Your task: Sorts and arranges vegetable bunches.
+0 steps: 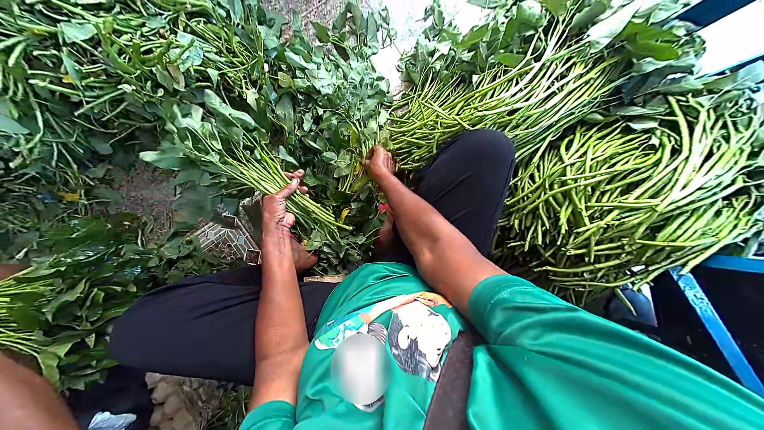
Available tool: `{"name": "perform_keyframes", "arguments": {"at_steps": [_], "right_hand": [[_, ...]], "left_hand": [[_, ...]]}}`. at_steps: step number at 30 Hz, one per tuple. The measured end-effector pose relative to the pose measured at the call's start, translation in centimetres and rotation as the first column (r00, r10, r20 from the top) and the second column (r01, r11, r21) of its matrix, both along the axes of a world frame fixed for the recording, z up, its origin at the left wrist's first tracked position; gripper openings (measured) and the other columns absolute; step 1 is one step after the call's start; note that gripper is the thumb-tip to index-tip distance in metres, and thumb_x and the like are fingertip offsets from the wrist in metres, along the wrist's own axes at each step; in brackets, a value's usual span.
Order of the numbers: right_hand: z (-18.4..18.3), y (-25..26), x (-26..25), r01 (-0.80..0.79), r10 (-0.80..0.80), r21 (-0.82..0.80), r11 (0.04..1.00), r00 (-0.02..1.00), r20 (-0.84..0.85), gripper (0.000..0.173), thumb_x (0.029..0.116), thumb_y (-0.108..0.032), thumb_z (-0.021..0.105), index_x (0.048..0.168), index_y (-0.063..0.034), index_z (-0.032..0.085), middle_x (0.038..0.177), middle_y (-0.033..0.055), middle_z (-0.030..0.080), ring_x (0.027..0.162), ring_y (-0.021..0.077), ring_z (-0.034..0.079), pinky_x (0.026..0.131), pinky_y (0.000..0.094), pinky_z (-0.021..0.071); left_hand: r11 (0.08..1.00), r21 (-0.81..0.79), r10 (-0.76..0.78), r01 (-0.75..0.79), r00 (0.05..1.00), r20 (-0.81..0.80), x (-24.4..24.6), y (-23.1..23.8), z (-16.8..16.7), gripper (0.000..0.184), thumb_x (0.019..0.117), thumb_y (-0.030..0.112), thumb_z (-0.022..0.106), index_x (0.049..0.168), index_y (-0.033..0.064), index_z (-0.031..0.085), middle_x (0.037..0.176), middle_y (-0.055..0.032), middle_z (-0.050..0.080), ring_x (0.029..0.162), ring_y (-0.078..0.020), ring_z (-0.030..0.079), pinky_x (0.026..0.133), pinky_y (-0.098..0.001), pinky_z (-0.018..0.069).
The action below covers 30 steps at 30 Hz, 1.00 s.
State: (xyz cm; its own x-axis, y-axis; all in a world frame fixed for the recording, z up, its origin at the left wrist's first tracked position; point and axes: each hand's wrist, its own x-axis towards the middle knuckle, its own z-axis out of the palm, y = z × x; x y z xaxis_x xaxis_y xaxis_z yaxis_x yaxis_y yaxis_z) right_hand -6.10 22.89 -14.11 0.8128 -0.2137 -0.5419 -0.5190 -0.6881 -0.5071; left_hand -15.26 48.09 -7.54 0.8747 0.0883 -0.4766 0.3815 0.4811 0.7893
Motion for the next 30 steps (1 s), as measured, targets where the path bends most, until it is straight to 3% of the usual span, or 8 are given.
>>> {"name": "perform_keyframes", "arguments": {"at_steps": [10, 12, 15, 17, 21, 25, 28, 30], "right_hand": [[4.5, 5.9, -4.2, -0.323, 0.280, 0.130, 0.937, 0.921, 0.271, 0.026, 0.0944, -0.013, 0.065, 0.117, 0.0009, 0.067, 0.111, 0.0212, 0.070, 0.107, 0.0374, 0.069, 0.093, 0.0584, 0.0548], [4.9, 6.5, -7.2, -0.514, 0.490, 0.122, 0.849, 0.852, 0.184, 0.026, 0.0937, -0.012, 0.066, 0.116, 0.0009, 0.067, 0.108, 0.0228, 0.071, 0.104, 0.0412, 0.070, 0.090, 0.0642, 0.0548], [3.8, 6.3, -10.1, -0.771, 0.795, 0.208, 0.602, 0.603, -0.068, 0.023, 0.0903, -0.022, 0.079, 0.103, -0.0031, 0.076, 0.096, 0.0210, 0.073, 0.092, 0.0418, 0.070, 0.082, 0.0697, 0.0535], [3.3, 5.4, -8.8, -0.706, 0.721, 0.178, 0.685, 0.693, -0.025, 0.025, 0.0928, -0.025, 0.076, 0.105, -0.0036, 0.077, 0.102, 0.0225, 0.074, 0.098, 0.0434, 0.070, 0.086, 0.0716, 0.0529], [4.6, 2.3, -1.2, -0.297, 0.297, -0.004, 0.955, 0.953, 0.065, 0.040, 0.0998, -0.022, 0.062, 0.135, -0.0032, 0.063, 0.143, 0.0272, 0.055, 0.125, 0.0466, 0.060, 0.099, 0.0694, 0.0483], [1.7, -0.8, 2.0, -0.085, 0.084, -0.118, 0.989, 0.996, -0.012, 0.056, 0.0969, -0.027, 0.068, 0.144, -0.0002, 0.054, 0.145, 0.0308, 0.054, 0.132, 0.0488, 0.054, 0.105, 0.0685, 0.0441], [1.0, -0.1, 2.1, -0.088, 0.078, -0.158, 0.983, 0.994, -0.074, 0.061, 0.0947, -0.022, 0.070, 0.148, -0.0005, 0.049, 0.143, 0.0308, 0.055, 0.130, 0.0482, 0.056, 0.103, 0.0681, 0.0454], [1.2, 0.7, 2.1, -0.138, 0.127, -0.169, 0.976, 0.989, -0.076, 0.059, 0.0942, -0.013, 0.067, 0.149, -0.0014, 0.048, 0.141, 0.0304, 0.057, 0.130, 0.0483, 0.056, 0.103, 0.0680, 0.0458]], "left_hand": [[0.985, 0.147, 0.097, -0.089, 0.994, -0.048, 1.4, 1.6, 0.1, 0.021, 0.0943, -0.006, 0.064, 0.114, -0.0013, 0.063, 0.098, -0.0141, 0.075, 0.074, -0.0198, 0.072, 0.067, -0.0312, 0.0609], [0.966, 0.245, 0.098, -0.086, 0.994, -0.041, 1.2, 3.1, 1.2, 0.024, 0.0926, -0.007, 0.066, 0.116, -0.0012, 0.061, 0.098, -0.0121, 0.075, 0.077, -0.0195, 0.073, 0.069, -0.0322, 0.0622], [0.921, 0.385, 0.084, -0.069, 0.996, -0.022, 0.9, 5.6, 3.1, 0.031, 0.0890, -0.009, 0.069, 0.117, -0.0011, 0.060, 0.097, -0.0100, 0.074, 0.076, -0.0191, 0.073, 0.067, -0.0320, 0.0633], [0.898, 0.434, 0.080, -0.066, 0.997, -0.013, 0.7, 6.5, 3.2, 0.033, 0.0878, -0.009, 0.070, 0.118, -0.0008, 0.059, 0.096, -0.0091, 0.075, 0.076, -0.0190, 0.074, 0.068, -0.0325, 0.0639], [0.940, 0.337, 0.059, -0.061, 0.998, 0.019, 0.6, 4.5, 3.5, 0.029, 0.0903, -0.009, 0.068, 0.117, 0.0001, 0.061, 0.095, -0.0087, 0.075, 0.077, -0.0187, 0.075, 0.070, -0.0318, 0.0640], [0.969, 0.247, 0.009, -0.016, 1.000, 0.028, 0.4, 2.7, 2.5, 0.031, 0.0914, -0.008, 0.068, 0.120, 0.0014, 0.061, 0.097, -0.0107, 0.075, 0.079, -0.0210, 0.075, 0.072, -0.0340, 0.0642], [0.979, 0.200, -0.040, 0.039, 0.999, 0.003, -1.0, 1.9, 2.2, 0.034, 0.0935, -0.002, 0.069, 0.125, 0.0094, 0.063, 0.102, -0.0092, 0.075, 0.083, -0.0199, 0.075, 0.076, -0.0330, 0.0631], [0.982, 0.185, -0.023, 0.026, 1.000, -0.017, 0.1, 1.3, 1.5, 0.028, 0.0930, -0.006, 0.066, 0.119, 0.0018, 0.062, 0.097, -0.0121, 0.076, 0.081, -0.0216, 0.075, 0.077, -0.0349, 0.0637]]}}
